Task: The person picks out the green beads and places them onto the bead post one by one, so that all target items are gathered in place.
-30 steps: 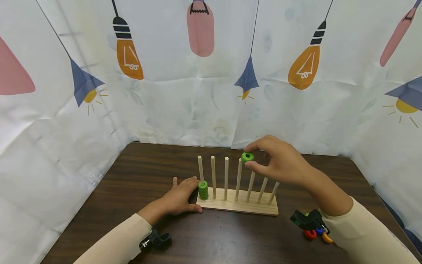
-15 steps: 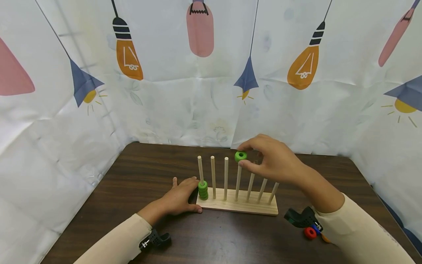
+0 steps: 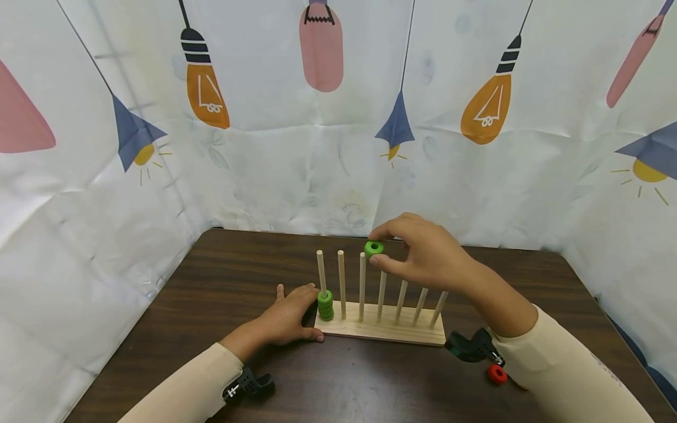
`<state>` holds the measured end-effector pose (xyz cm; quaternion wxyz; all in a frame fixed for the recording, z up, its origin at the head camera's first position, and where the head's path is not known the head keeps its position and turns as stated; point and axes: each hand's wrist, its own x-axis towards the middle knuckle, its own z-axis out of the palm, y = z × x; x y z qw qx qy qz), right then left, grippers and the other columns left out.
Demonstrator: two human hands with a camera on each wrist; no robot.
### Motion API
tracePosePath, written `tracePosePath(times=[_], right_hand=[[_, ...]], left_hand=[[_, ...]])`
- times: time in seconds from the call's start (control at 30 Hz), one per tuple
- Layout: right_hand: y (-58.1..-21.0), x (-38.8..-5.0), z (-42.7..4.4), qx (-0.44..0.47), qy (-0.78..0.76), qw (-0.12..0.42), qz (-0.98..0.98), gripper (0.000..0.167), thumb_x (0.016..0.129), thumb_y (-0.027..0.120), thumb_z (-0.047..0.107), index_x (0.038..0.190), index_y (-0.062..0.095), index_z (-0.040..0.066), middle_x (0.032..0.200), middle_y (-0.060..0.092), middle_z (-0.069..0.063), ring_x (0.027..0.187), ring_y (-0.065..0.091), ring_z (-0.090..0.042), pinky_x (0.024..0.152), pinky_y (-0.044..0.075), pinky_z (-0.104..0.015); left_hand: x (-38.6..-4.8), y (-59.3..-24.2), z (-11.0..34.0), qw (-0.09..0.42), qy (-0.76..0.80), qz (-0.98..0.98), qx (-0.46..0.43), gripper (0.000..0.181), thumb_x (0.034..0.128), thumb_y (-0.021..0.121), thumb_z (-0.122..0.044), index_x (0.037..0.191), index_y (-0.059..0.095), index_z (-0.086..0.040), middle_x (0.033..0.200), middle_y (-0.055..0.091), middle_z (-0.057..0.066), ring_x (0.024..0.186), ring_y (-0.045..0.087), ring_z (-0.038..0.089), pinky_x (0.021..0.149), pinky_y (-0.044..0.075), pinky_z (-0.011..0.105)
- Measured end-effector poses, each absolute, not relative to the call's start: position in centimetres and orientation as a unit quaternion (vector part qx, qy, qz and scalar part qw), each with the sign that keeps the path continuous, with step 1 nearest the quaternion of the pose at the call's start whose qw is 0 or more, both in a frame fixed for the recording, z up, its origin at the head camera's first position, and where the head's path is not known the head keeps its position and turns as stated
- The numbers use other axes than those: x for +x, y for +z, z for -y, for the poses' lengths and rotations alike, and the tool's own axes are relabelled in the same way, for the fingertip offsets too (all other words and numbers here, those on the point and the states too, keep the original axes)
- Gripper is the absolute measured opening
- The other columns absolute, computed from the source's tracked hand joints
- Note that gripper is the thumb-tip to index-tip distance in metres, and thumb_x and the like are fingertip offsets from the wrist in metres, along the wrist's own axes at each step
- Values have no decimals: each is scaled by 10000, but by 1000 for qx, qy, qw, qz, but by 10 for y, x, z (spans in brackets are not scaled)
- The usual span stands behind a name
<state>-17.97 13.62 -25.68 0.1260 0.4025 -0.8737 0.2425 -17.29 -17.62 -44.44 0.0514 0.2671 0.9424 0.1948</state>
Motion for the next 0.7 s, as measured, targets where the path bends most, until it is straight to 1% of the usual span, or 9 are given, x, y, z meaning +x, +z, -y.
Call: tracePosePath(times=[0.27, 0.7], right_hand=[[-257, -180, -130, 396, 242, 111, 879, 323, 894, 819, 279, 1188, 740, 171, 1075, 675, 91, 992, 583, -97, 790, 520, -361], [-259, -183, -117, 405, 234, 113, 877, 300, 917, 794, 298, 1189, 743, 183, 1075, 671, 94, 982, 575, -82, 748, 524, -324]], left_hand=[[-174, -446, 177, 53, 196, -942, 267, 858, 801, 847, -524, 1479, 507, -124, 1554, 442, 171, 1486, 324, 358, 1047, 44, 838], [-174, -445, 177, 55, 197, -941, 270, 868, 809, 841, -526, 1487, 501, -105, 1552, 441, 183, 1481, 326, 373, 1041, 52, 842]])
